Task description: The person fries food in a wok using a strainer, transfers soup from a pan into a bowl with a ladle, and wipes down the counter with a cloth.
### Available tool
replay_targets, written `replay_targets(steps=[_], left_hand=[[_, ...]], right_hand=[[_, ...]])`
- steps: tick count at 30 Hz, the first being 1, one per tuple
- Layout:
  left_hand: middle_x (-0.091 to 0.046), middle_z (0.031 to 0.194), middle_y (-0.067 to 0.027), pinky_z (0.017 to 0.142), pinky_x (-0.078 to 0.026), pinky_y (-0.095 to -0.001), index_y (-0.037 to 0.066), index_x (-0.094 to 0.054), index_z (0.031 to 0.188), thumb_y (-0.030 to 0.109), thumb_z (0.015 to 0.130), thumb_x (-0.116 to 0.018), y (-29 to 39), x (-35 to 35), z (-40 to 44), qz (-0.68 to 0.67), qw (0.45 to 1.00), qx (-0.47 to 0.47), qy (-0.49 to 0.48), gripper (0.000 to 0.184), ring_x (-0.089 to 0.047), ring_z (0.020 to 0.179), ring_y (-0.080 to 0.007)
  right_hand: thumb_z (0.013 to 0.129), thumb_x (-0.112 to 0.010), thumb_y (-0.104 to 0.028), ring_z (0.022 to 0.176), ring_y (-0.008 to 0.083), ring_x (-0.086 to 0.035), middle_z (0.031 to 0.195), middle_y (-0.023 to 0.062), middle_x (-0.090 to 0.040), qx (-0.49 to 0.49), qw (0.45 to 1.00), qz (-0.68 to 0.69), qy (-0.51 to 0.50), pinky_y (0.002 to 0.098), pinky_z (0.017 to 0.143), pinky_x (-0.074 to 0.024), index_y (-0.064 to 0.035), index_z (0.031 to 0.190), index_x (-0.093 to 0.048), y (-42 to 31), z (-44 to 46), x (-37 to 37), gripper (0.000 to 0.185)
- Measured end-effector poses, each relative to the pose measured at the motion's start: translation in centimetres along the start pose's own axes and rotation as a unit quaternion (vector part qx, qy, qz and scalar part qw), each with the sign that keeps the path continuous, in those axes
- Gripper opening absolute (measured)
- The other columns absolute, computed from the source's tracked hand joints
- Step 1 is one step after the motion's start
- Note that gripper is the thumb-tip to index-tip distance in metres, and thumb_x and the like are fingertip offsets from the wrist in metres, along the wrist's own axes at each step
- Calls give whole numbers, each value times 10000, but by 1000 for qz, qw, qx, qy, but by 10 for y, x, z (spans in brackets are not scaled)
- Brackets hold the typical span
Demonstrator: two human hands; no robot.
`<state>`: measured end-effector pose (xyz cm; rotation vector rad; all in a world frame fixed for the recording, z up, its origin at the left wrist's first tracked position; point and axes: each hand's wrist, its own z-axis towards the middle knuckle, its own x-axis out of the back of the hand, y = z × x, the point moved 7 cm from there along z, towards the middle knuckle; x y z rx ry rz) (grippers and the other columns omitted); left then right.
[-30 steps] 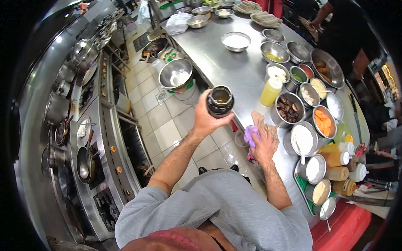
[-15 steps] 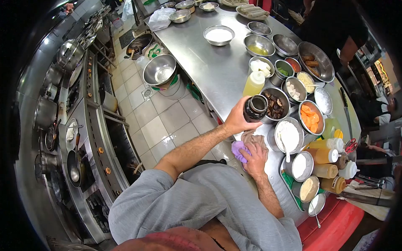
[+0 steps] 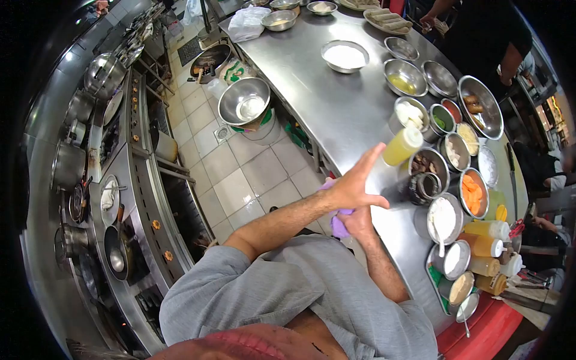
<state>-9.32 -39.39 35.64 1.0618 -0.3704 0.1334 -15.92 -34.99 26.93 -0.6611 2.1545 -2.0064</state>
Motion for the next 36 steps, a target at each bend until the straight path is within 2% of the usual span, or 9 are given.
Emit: replay_targets(steps=[5,7,10,12,15,22,29,33,36], left_hand=[[-315,1351,-223,1030,-280,-392,-7,-135,1376,274,629,-799,-69,166,-57,35,996,10,80,1039,-325,1253,-340],[-353,1335,-196,990,-335,-402,15,-158,1377,182,659,-783,-103,238,-104,-35,978,141,152,966,-403,1200,-312],[-386,1311,-180,924,-394,-396,24,-157,1380,154,727,-729,-160,334,-201,19,935,266,232,877,-500,1082,-275],[-410,1285,-175,878,-419,-370,27,-156,1381,152,772,-688,-182,384,-264,53,899,329,285,818,-526,1025,-249],[-443,1233,-173,808,-456,-315,28,-171,1377,143,827,-627,-179,428,-312,57,842,380,379,724,-543,967,-215],[-451,1216,-173,802,-468,-313,24,-186,1371,129,839,-610,-247,426,-283,-3,826,410,388,689,-559,918,-207],[-504,1163,-182,787,-472,-326,14,-208,1366,158,814,-643,-337,449,-161,13,897,363,251,718,-582,898,-207],[-534,1122,-200,794,-460,-323,-16,-247,1342,224,818,-636,-421,480,-186,57,818,523,233,696,-581,926,-255],[-560,1086,-223,845,-437,-376,-30,-294,1319,332,798,-643,-474,496,-263,119,781,584,187,724,-564,979,-315]], right_hand=[[568,-608,85,1114,254,-497,1199,134,-517,155,964,-169,133,334,945,-409,-62,1041,-628,-59,68,-17,496],[578,-623,59,1150,268,-467,1224,134,-500,149,960,-168,169,332,971,-381,-84,1078,-618,-63,95,-20,520],[687,-663,-138,1243,340,-342,1320,143,-402,173,900,-315,246,465,1022,-290,-144,1216,-530,-63,138,-45,545],[783,-591,-391,1298,420,-166,1409,141,-263,-105,831,-502,213,620,1008,-159,-215,1326,-400,-30,173,-63,601],[813,-507,-510,1301,464,-76,1447,129,-170,-83,789,-581,182,701,957,-97,-270,1356,-339,-26,229,-100,616],[752,-603,-420,1282,443,-152,1420,94,-224,72,800,-589,86,657,968,-153,-319,1308,-404,-74,408,-230,599],[701,-618,-275,1281,461,-148,1354,71,-308,231,832,-505,-3,680,964,-138,-292,1206,-519,-102,596,-331,515],[660,-618,-261,1288,390,-182,1315,68,-386,305,849,-431,33,642,987,-115,-247,1102,-607,-118,596,-303,442],[662,-605,-268,1294,374,-181,1309,63,-400,137,839,-497,172,608,1010,-99,-241,1109,-603,-93,618,-228,448]])
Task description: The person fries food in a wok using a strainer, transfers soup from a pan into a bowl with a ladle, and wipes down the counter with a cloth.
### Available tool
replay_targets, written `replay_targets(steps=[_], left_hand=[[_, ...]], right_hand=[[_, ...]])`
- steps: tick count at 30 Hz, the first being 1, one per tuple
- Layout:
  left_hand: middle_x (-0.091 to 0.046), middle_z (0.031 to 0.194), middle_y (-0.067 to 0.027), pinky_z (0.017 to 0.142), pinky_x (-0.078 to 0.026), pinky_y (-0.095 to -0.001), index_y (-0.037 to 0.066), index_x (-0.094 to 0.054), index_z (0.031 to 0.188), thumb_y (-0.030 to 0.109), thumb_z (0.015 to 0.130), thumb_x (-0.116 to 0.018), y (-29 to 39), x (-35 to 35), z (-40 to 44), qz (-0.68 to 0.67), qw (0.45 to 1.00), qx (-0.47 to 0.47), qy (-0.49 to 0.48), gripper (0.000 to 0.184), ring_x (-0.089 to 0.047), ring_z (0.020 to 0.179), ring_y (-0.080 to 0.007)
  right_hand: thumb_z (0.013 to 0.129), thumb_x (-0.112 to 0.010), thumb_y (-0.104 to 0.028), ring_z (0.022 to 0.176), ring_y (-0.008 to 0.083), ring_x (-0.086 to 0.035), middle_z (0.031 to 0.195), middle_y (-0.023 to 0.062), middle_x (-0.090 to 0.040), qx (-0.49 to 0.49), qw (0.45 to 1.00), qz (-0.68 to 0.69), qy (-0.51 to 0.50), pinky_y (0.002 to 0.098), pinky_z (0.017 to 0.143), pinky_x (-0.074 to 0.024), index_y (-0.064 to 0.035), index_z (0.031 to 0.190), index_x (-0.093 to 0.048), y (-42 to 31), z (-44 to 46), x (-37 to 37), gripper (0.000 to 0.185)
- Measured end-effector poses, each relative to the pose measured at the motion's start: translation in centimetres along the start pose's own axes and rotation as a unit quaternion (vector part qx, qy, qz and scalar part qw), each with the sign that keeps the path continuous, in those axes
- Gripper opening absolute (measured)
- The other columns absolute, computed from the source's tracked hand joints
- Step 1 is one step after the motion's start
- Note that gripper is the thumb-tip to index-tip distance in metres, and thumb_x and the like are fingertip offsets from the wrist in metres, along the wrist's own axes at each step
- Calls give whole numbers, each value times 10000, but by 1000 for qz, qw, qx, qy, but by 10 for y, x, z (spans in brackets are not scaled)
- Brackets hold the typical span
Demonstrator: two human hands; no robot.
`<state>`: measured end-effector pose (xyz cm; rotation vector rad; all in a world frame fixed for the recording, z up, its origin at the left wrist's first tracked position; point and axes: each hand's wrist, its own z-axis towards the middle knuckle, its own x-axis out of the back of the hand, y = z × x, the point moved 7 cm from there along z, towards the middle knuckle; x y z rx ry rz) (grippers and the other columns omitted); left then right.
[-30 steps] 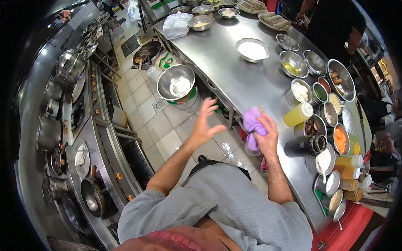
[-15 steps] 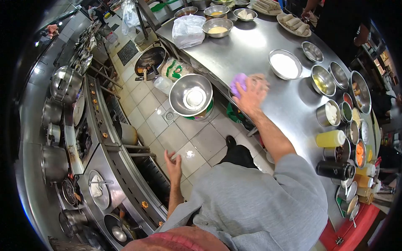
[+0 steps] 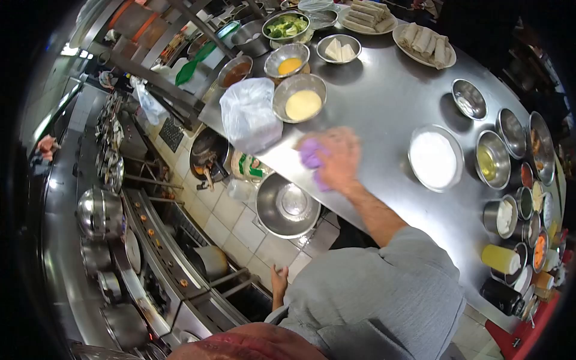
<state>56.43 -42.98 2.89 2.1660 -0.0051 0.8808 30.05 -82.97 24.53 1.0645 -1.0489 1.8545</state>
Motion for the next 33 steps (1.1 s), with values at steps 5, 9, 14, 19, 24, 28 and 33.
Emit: replay_targets(steps=[5,9,14,19,24,28,33], left_hand=[[-572,1074,-234,864,-427,-397,-31,-299,1318,374,787,-645,-19,10,14,33,990,134,-39,752,-555,1010,-340],[-552,1088,-218,787,-464,-333,-28,-306,1314,262,806,-650,99,15,61,-28,999,9,-23,679,-576,940,-274],[-485,1187,-201,812,-468,-330,-3,-275,1340,145,796,-659,226,26,128,-126,984,-122,-34,682,-554,967,-257],[-434,1229,-213,940,-384,-381,2,-300,1331,131,776,-669,333,57,175,-138,958,-251,24,678,-475,1088,-305],[-404,1248,-219,993,-279,-426,-28,-381,1266,269,747,-689,470,100,191,5,881,-454,130,672,-353,1182,-346],[-402,1260,-206,992,-233,-505,-35,-397,1247,370,724,-687,538,78,214,11,849,-504,158,722,-349,1166,-343],[-516,1181,-191,971,-173,-557,-6,-481,1193,459,623,-732,548,36,256,246,907,-340,20,777,-423,1145,-320]], right_hand=[[734,-554,-302,1306,374,-164,1372,67,-337,-245,954,-158,70,601,1026,-85,-249,1212,-523,144,114,25,482],[771,-479,-358,1304,365,-176,1390,60,-314,-316,936,-155,30,605,1017,-108,-290,1300,-405,250,225,-18,539],[756,-503,-371,1312,364,-171,1399,42,-315,-332,929,-161,-26,585,1029,-128,-301,1307,-397,250,226,-17,565],[711,-601,-312,1297,323,-227,1366,55,-359,-149,969,-196,24,541,1024,-190,-270,1151,-578,153,107,0,443],[663,-643,-279,1280,358,-221,1343,94,-362,-116,989,-79,-46,563,1022,-133,-218,1124,-596,33,-28,17,467],[660,-677,-299,1281,384,-187,1353,92,-342,-113,989,-40,-84,587,1006,-124,-208,1117,-597,-34,-48,13,473],[654,-687,-274,1281,379,-186,1358,88,-333,-155,984,-53,-75,574,1012,-110,-215,1117,-596,-45,-43,6,475]])
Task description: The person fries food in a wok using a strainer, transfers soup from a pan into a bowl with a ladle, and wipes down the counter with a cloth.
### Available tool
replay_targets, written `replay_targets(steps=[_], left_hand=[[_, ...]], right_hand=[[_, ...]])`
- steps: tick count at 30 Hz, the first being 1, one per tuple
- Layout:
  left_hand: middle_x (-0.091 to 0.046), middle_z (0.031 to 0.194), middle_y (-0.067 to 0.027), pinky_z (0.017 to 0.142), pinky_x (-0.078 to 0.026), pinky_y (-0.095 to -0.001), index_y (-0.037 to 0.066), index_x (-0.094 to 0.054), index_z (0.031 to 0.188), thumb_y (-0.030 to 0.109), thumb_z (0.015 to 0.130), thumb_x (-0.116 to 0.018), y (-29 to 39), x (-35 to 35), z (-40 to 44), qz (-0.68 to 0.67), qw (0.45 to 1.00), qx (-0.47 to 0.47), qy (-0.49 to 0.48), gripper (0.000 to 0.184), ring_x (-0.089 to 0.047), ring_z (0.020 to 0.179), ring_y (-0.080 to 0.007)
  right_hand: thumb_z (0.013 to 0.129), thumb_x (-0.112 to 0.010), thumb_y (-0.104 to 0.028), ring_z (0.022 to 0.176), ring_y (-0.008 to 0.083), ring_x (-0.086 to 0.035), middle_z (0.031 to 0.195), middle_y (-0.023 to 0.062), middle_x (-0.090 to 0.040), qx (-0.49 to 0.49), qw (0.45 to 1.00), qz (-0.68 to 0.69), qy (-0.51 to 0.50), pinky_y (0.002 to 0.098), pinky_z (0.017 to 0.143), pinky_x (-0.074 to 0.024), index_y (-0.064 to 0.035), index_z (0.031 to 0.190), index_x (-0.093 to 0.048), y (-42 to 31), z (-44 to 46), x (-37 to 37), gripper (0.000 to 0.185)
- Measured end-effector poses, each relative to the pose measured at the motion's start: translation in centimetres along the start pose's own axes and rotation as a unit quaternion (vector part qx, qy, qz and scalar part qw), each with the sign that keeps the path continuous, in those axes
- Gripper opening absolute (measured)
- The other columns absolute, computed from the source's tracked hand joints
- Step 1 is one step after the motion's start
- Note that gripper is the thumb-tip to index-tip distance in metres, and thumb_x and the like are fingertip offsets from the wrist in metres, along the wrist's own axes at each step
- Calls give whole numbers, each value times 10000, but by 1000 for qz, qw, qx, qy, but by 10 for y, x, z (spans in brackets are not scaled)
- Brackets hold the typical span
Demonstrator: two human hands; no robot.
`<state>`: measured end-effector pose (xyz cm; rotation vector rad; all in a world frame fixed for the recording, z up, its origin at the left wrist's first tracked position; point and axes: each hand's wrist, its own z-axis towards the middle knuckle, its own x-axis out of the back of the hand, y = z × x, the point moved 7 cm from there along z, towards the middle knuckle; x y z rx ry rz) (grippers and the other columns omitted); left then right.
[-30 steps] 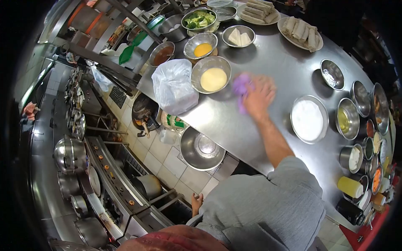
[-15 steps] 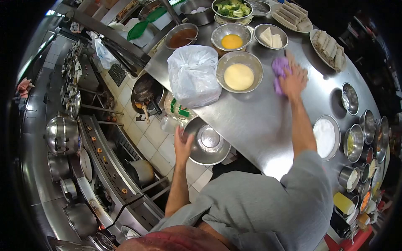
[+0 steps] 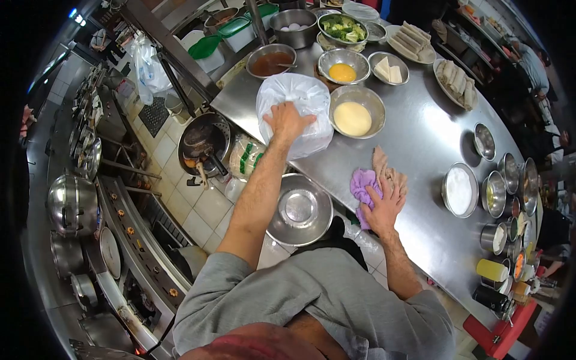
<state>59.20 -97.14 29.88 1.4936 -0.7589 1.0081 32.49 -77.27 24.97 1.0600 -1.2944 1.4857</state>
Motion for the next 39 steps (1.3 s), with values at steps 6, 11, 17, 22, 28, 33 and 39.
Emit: replay_targets(steps=[6,11,17,22,28,33,39], left_hand=[[-658,864,-152,969,-200,-506,-4,-568,1039,317,696,-692,-22,-4,-13,-107,991,-45,74,485,-618,864,-291],[-619,740,-84,689,-425,-281,-17,-592,939,54,720,-635,-61,26,-46,-490,866,71,69,235,-571,729,-127],[-532,668,9,557,-357,-229,31,-544,717,-1,706,-652,-127,89,-117,-568,795,120,173,113,-457,631,-64],[-396,554,51,466,-276,-235,56,-410,568,45,678,-692,-164,136,-197,-371,894,154,197,303,-338,546,-48],[-392,552,54,466,-277,-222,55,-391,557,25,690,-673,-222,126,-279,-271,896,285,207,313,-335,543,-41],[-406,578,55,488,-289,-200,100,-381,601,-6,719,-643,-232,111,-303,-441,806,297,260,306,-345,528,-39],[-457,651,1,545,-419,-238,87,-388,662,0,684,-647,-203,129,-257,-546,763,228,260,274,-446,579,-96]], right_hand=[[614,-702,-263,1283,378,-183,1343,86,-354,111,993,27,-42,572,1008,-126,-224,1098,-608,-10,6,4,495],[581,-711,-256,1263,373,-233,1314,66,-390,210,973,51,-86,580,1001,-147,-266,1076,-617,-55,22,-10,503],[619,-647,-206,1244,364,-273,1278,72,-432,269,955,116,-45,590,989,-169,-239,1028,-634,-129,86,-38,410],[628,-614,-206,1271,354,-245,1287,55,-437,382,910,155,-33,574,1017,-123,-240,937,-661,-223,187,-74,314],[707,-570,-261,1331,391,-94,1367,48,-365,359,911,174,-102,600,1033,-1,-272,1024,-642,-353,316,-140,325],[692,-579,-271,1323,456,-36,1388,117,-322,295,941,129,-102,616,1031,20,-263,1119,-597,-367,327,-153,427],[614,-648,-216,1298,457,-161,1328,225,-343,328,925,188,-43,600,1034,-108,-127,1062,-620,-283,215,-79,458]])
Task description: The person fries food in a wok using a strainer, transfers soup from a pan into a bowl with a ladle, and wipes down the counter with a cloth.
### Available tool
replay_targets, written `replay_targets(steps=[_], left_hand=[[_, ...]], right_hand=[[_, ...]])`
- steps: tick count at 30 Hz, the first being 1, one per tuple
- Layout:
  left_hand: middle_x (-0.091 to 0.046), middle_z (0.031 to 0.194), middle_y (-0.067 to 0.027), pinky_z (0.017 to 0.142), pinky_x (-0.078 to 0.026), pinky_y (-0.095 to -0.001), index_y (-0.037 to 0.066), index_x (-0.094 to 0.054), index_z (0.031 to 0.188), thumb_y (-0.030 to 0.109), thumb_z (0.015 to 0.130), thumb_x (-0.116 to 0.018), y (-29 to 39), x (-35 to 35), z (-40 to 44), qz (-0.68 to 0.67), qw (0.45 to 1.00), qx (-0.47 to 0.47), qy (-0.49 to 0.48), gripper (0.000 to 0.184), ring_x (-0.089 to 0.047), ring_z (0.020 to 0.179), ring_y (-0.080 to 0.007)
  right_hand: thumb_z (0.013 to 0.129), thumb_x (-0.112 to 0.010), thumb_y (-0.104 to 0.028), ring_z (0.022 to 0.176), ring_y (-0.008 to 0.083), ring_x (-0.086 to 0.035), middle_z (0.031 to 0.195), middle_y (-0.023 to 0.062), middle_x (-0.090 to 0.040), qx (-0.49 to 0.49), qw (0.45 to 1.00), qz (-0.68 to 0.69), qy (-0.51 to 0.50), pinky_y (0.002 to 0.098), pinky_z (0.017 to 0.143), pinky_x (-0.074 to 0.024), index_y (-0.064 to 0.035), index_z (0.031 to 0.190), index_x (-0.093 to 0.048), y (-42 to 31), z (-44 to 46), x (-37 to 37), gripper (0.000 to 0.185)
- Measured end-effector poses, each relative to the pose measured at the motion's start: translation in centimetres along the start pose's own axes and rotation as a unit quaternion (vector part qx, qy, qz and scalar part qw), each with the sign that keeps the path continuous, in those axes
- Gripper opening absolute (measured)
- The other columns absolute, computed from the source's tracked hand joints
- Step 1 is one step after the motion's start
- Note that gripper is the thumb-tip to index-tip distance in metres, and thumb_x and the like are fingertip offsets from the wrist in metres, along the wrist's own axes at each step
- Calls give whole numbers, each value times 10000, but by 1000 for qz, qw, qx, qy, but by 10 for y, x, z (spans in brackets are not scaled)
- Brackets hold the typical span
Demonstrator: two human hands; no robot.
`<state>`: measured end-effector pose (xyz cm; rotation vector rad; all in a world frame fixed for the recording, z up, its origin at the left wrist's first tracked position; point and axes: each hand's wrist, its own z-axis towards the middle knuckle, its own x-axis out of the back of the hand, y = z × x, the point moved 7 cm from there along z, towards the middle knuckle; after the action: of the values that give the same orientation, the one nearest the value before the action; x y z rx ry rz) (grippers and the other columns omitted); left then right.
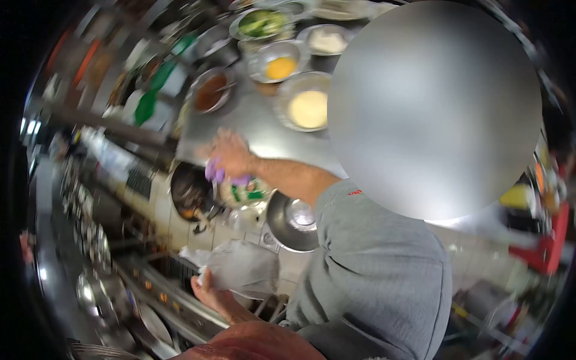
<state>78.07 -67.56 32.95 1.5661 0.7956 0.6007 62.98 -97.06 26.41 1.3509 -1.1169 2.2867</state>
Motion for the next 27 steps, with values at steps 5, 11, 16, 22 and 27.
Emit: replay_targets(steps=[5,11,16,22,27], left_hand=[[-496,712,-45,571,-464,-296,61,-409,711,74,700,-639,45,-97,20,-37,996,-50,-70,230,-493,607,-147],[-462,648,-21,547,-436,-297,68,-406,656,79,718,-647,62,-218,72,-41,978,-138,-153,250,-467,590,-141],[-508,727,-35,632,-427,-280,30,-451,705,47,763,-644,-4,-300,90,-27,967,-168,-191,202,-479,665,-131],[-535,1025,-183,819,-432,-361,-71,-482,1011,92,777,-638,-65,-330,130,-146,980,9,-136,325,-542,897,-248],[-531,1048,-177,847,-422,-390,-86,-461,1124,170,797,-629,-40,-334,98,-65,991,-54,-100,448,-541,903,-270]], right_hand=[[595,-682,-199,1319,347,-186,1333,39,-397,7,999,-32,18,559,1023,-149,-240,942,-659,3,-194,41,351],[639,-694,-276,1295,327,-216,1358,43,-357,-263,957,-122,21,544,1030,-124,-268,1060,-619,30,-394,138,428],[695,-654,-367,1305,369,-149,1392,69,-296,-395,904,-157,49,551,1020,-97,-254,1149,-573,46,-452,163,475],[724,-635,-395,1293,367,-146,1396,76,-275,-376,917,-122,49,599,982,-97,-261,1191,-539,77,-428,170,496],[766,-628,-323,1253,342,-217,1343,123,-306,-354,902,-109,222,516,1000,-157,-195,1195,-530,86,-437,209,459]])
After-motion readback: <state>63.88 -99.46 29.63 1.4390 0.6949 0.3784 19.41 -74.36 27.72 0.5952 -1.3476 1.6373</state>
